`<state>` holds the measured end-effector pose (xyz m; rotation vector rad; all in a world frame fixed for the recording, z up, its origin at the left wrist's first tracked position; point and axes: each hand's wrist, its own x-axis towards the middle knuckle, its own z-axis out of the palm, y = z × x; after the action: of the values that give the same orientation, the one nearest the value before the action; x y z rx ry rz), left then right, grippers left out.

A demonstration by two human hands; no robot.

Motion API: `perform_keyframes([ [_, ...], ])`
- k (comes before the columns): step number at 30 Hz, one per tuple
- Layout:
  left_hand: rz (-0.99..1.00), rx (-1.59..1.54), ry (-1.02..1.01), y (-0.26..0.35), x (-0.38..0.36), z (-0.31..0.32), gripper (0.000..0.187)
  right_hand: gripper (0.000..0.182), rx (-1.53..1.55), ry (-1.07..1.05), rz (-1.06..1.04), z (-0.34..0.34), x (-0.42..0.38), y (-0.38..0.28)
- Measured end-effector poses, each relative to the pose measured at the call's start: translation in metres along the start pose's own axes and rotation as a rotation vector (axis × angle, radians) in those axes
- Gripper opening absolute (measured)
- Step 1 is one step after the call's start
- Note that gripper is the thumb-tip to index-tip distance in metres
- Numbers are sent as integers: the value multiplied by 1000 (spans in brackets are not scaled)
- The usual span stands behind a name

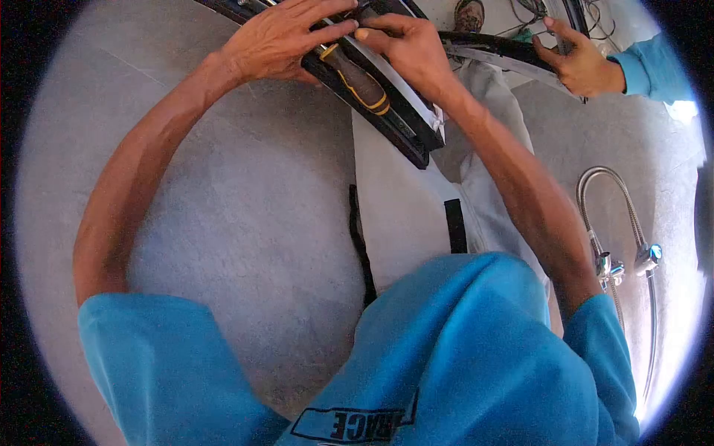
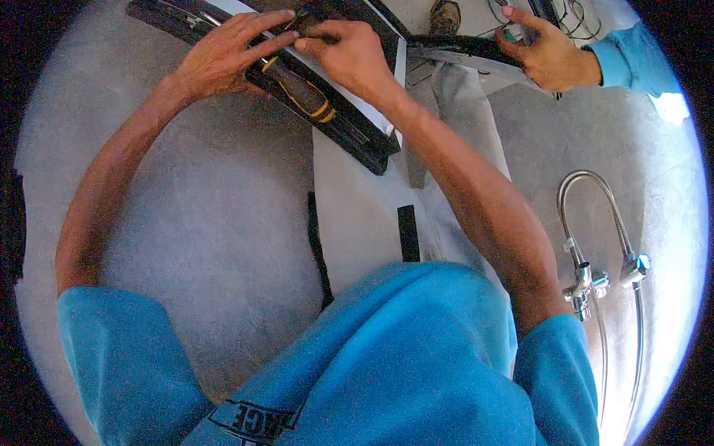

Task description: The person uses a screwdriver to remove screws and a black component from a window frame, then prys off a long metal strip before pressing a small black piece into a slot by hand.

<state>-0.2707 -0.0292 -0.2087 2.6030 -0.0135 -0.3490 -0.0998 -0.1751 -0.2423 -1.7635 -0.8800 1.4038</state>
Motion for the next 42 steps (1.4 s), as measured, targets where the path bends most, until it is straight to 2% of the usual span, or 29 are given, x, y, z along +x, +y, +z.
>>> perform_keyframes([
  [2,-48,-62,-35,1,2,-10,100,24,-14,-31,18,-2,7,-1],
  [4,-101,-128,-75,0,10,-36,96,24,196,-96,84,-1,9,3],
  [6,-285,-410,-238,-2,21,-67,63,23,199,-84,132,1,6,0],
  [7,-281,-415,-246,-8,23,-63,63,22,191,-61,169,-3,6,-16],
  [8,-294,-380,-181,-19,27,-57,52,21,208,-162,255,-18,9,-32],
  [9,-308,-345,-110,-21,33,-56,41,21,204,-157,261,-19,9,-31],
  [12,-333,-305,-134,-18,39,-51,31,19,265,-139,338,-16,15,-25],
  [14,-355,-294,-149,-12,38,-45,27,20,479,-172,504,-17,13,-17],
  [16,-287,-221,-15,-12,35,-36,24,22,443,-174,461,-18,10,-16],
  [17,-289,-221,-9,-12,33,-34,24,24,410,-171,411,-19,9,-17],
  [19,-201,-137,85,-12,32,-31,21,27,428,-186,441,-21,10,-20],
  [21,-171,-159,91,-13,30,-33,22,26,300,-175,361,-25,6,-25],
  [23,-130,-191,84,-13,31,-31,23,26,288,-170,372,-23,5,-22],
  [28,39,-106,47,-21,28,-46,40,26,290,-159,396,-23,12,-26],
  [29,43,-104,44,-20,27,-46,40,24,322,-113,284,-15,11,-7],
  [30,62,-79,50,-20,28,-46,45,22,355,-64,171,-10,12,-4],
  [32,63,-52,12,-20,25,-48,57,22,413,-62,208,-10,11,3],
  [33,67,-52,7,-23,18,-40,57,22,466,-67,248,-9,10,3],
  [35,-9,17,-60,-28,6,-24,84,21,527,-67,272,-8,11,4],
  [36,5,-30,-29,-27,13,-32,75,20,592,-72,316,-9,11,-2],
  [39,25,-51,-12,-29,8,-33,76,17,737,-76,410,-6,8,-9],
  [40,51,-42,104,-28,13,-24,73,16,731,-62,431,-6,8,-1],
  [42,39,-62,81,-25,11,-24,74,16,739,-52,455,-3,5,0],
])
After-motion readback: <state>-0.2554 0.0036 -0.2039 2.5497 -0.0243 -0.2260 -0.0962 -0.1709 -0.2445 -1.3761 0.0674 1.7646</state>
